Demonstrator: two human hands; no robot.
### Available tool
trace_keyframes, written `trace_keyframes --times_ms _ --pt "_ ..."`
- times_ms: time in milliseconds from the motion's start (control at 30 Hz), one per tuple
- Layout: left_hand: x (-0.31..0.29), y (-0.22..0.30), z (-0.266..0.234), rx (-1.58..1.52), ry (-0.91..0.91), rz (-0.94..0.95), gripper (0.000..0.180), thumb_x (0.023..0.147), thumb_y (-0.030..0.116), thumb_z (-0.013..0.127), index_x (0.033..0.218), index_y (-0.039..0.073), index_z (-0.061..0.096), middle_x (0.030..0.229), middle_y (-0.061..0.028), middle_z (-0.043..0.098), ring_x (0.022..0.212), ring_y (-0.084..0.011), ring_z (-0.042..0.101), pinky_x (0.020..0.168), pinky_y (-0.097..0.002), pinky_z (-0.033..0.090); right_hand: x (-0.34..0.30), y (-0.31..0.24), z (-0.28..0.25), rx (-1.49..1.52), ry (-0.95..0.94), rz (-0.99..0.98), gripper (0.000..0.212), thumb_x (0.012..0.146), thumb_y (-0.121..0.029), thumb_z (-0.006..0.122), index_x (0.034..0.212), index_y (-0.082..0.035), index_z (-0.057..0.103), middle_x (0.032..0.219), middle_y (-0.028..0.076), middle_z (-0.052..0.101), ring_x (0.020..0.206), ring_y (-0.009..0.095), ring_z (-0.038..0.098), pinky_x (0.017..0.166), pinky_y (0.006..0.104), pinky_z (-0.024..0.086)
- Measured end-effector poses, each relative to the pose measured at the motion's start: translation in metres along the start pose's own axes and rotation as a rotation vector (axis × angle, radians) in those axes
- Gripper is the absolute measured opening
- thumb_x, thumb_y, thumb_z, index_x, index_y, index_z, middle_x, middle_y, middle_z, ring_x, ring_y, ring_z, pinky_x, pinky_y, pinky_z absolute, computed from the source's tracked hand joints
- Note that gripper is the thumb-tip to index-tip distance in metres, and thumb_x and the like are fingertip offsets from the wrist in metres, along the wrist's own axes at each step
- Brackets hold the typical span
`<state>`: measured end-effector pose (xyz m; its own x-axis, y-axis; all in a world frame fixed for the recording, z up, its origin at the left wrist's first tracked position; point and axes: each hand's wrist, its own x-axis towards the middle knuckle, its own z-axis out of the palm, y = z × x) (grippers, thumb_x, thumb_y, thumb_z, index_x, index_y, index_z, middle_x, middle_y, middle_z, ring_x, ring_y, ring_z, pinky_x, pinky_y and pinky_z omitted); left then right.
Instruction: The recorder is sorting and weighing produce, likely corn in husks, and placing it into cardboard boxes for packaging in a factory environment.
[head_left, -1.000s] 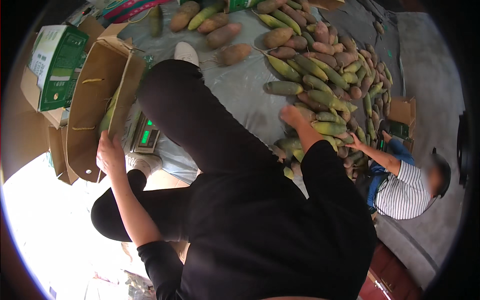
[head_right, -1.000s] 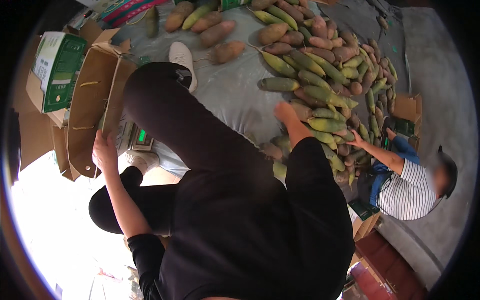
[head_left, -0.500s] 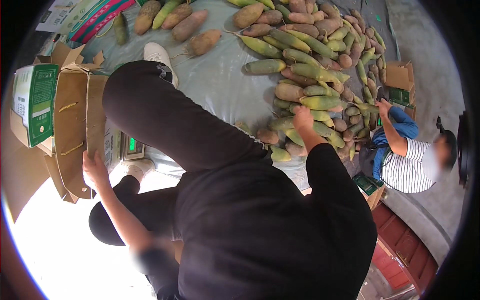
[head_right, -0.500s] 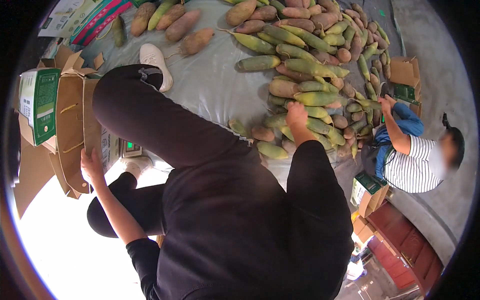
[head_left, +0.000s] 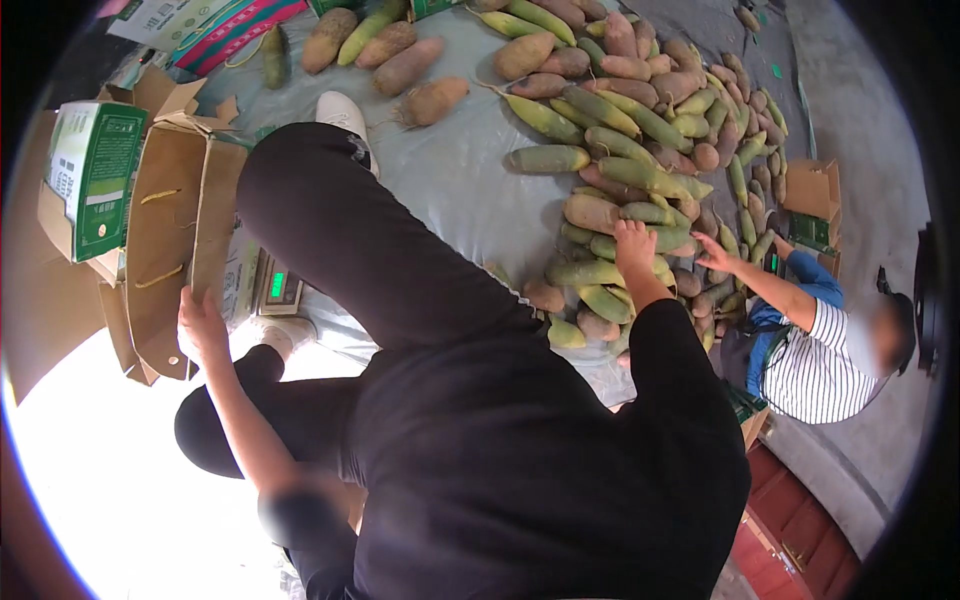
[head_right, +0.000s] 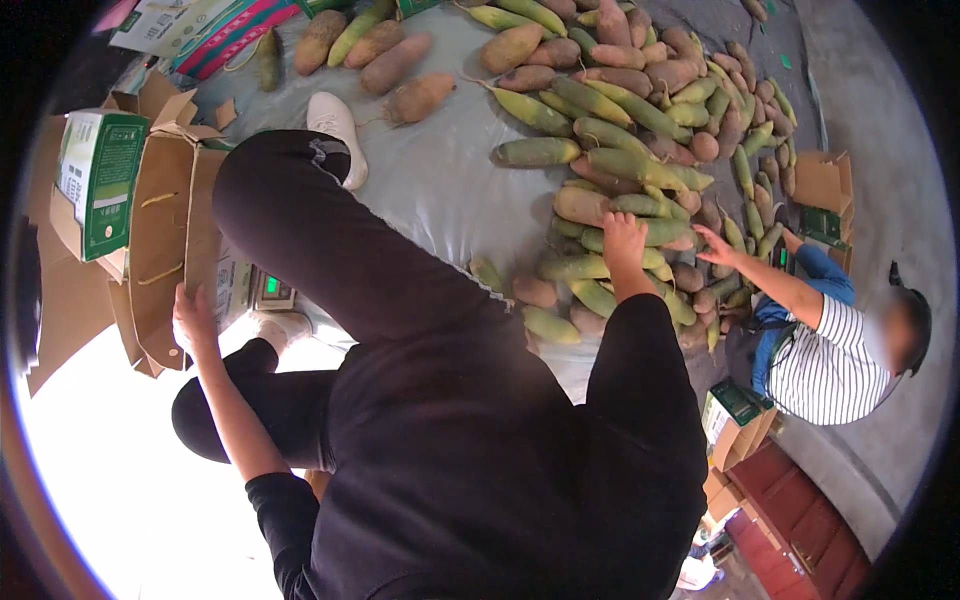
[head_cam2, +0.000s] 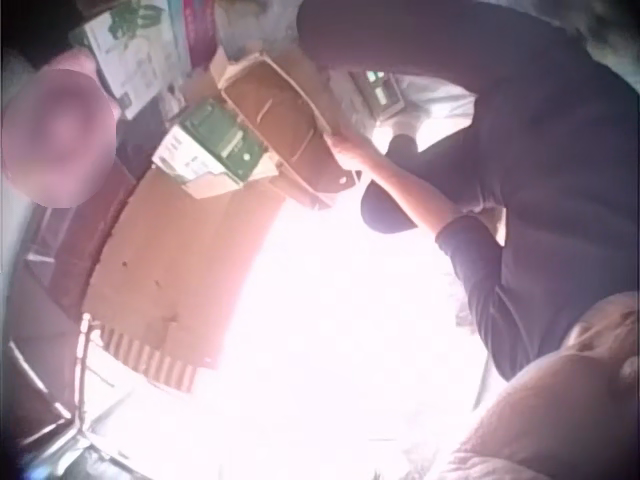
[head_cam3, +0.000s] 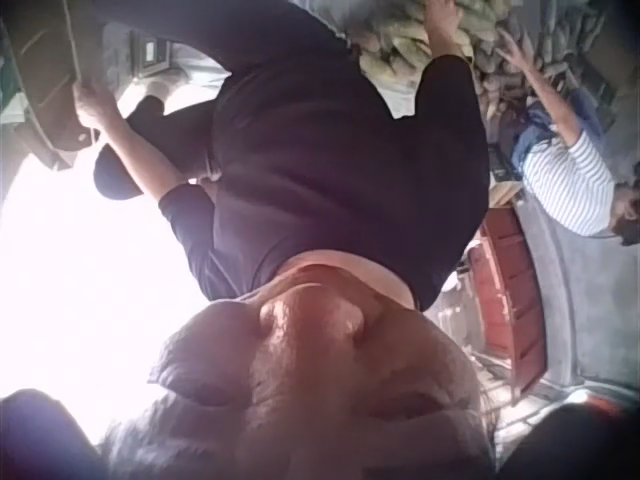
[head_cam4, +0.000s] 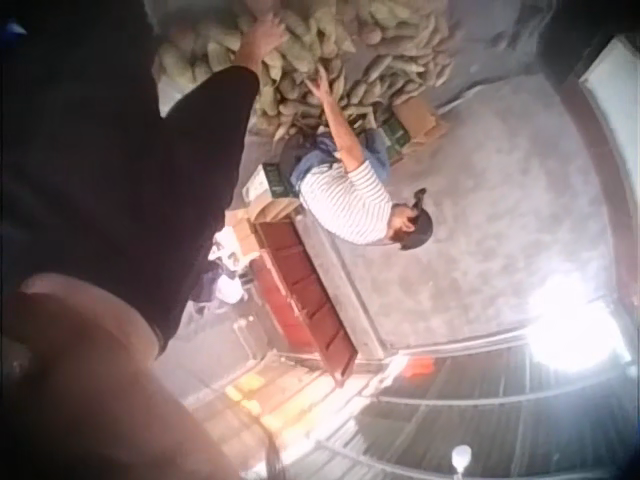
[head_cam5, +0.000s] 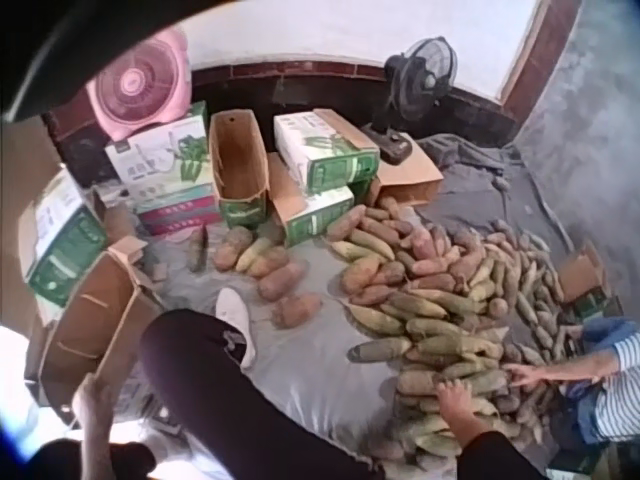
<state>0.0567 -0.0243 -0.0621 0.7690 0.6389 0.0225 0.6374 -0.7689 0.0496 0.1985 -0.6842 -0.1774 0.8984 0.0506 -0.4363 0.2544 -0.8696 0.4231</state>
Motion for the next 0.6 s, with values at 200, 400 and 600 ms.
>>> trace_keyframes --times_ms 200,400,600 --pt "-0.001 -0.004 -0.001 -0.029 0.013 0.002 0.027 0.083 0.024 0.055 0.104 0.007 0.054 0.091 -0.0170 0.062 0.083 -0.0353 0.060 0.069 -0.0429 0.046 0.007 -0.001 -0.002 0.026 0.013 0.059 0.016 0.082 -0.015 0.056 0.098 -0.015 0.059 0.104 0.002 0.056 0.107 0.022 0.048 0.087 0.0432 0.037" --pt "0.000 0.016 -0.005 -0.064 0.022 -0.003 0.027 0.082 0.022 0.057 0.104 0.008 0.054 0.091 -0.0158 0.062 0.085 -0.0345 0.060 0.071 -0.0419 0.047 0.012 0.005 0.004 -0.002 -0.047 0.039 0.019 0.080 -0.026 0.060 0.097 -0.020 0.065 0.099 0.002 0.059 0.105 0.022 0.049 0.085 0.0415 0.039" --pt "-0.004 0.017 -0.017 0.026 -0.041 -0.078 0.026 0.081 0.022 0.057 0.105 0.011 0.054 0.098 -0.0129 0.062 0.088 -0.0340 0.060 0.072 -0.0444 0.047 0.018 0.003 0.000 0.173 -0.023 0.076 0.019 0.083 -0.031 0.054 0.094 -0.020 0.066 0.097 0.003 0.064 0.098 0.023 0.054 0.083 0.0420 0.042"
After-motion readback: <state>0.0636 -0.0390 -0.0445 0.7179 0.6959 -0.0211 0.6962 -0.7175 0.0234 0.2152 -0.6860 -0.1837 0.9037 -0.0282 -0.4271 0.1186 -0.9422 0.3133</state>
